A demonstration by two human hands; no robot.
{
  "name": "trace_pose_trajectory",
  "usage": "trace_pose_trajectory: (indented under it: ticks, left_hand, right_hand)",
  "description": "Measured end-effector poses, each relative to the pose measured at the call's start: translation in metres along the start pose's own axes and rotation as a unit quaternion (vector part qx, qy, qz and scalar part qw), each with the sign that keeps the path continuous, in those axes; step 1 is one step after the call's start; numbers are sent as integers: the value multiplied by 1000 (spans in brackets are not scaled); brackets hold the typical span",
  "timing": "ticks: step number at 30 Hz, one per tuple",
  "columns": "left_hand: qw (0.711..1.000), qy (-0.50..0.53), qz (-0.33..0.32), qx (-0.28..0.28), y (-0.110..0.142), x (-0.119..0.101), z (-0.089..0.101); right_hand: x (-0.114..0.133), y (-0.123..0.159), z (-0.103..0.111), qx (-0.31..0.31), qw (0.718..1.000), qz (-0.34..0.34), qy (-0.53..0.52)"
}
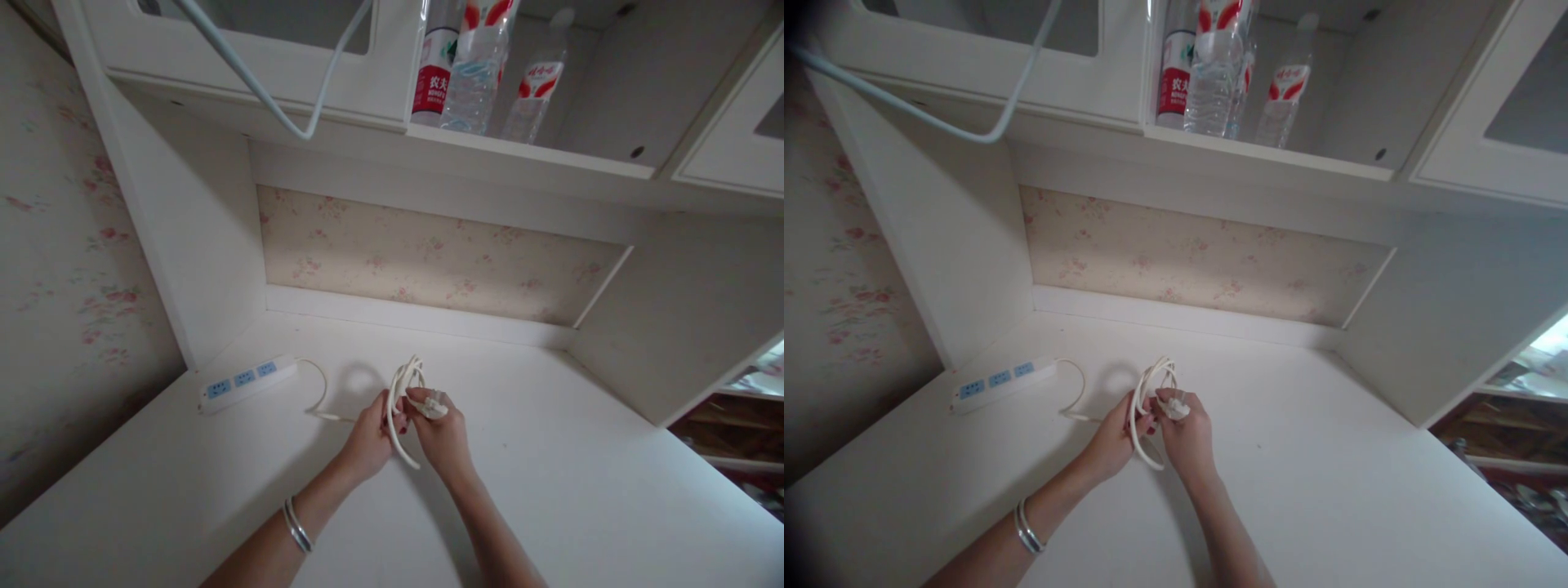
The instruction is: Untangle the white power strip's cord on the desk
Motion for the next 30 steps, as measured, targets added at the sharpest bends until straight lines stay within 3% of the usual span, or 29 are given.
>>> trace_pose_trajectory:
  ticks: [5,9,13,17,20,22,25,30]
  left_hand:
    - [994,88,49,-43,-2,3,3]
    - [987,124,76,-65,-2,-1,5]
    - [985,139,75,-68,-2,-6,2]
    - [982,159,66,-78,-1,-9,1]
    - [984,153,63,-72,0,-9,-1]
    - [984,146,67,-75,0,-8,-1]
    - [985,134,75,-83,1,-6,-1]
    - [986,124,90,-65,1,-3,-3]
  right_hand:
    - [-8,-2,-7,101,989,-57,-93]
    - [0,-3,-4,158,973,-57,-158]
    - [5,-3,0,155,966,-44,-202]
    - [0,-4,1,124,956,-72,-255]
    - [1,-6,4,99,971,-55,-213]
    - [4,-8,11,63,990,-8,-123]
    - [7,-10,15,23,998,49,-9]
    - [-3,-10,12,33,999,-5,17]
Point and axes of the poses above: each hand's wrist, its own y-axis away from the middle knuckle, its own z-axis out of the back of the hand, x = y × z, the point moved 7 cm from there along -y, towards the middle knuckle, and after that the axes turned 1 degree about x, right-handed, at the moved point
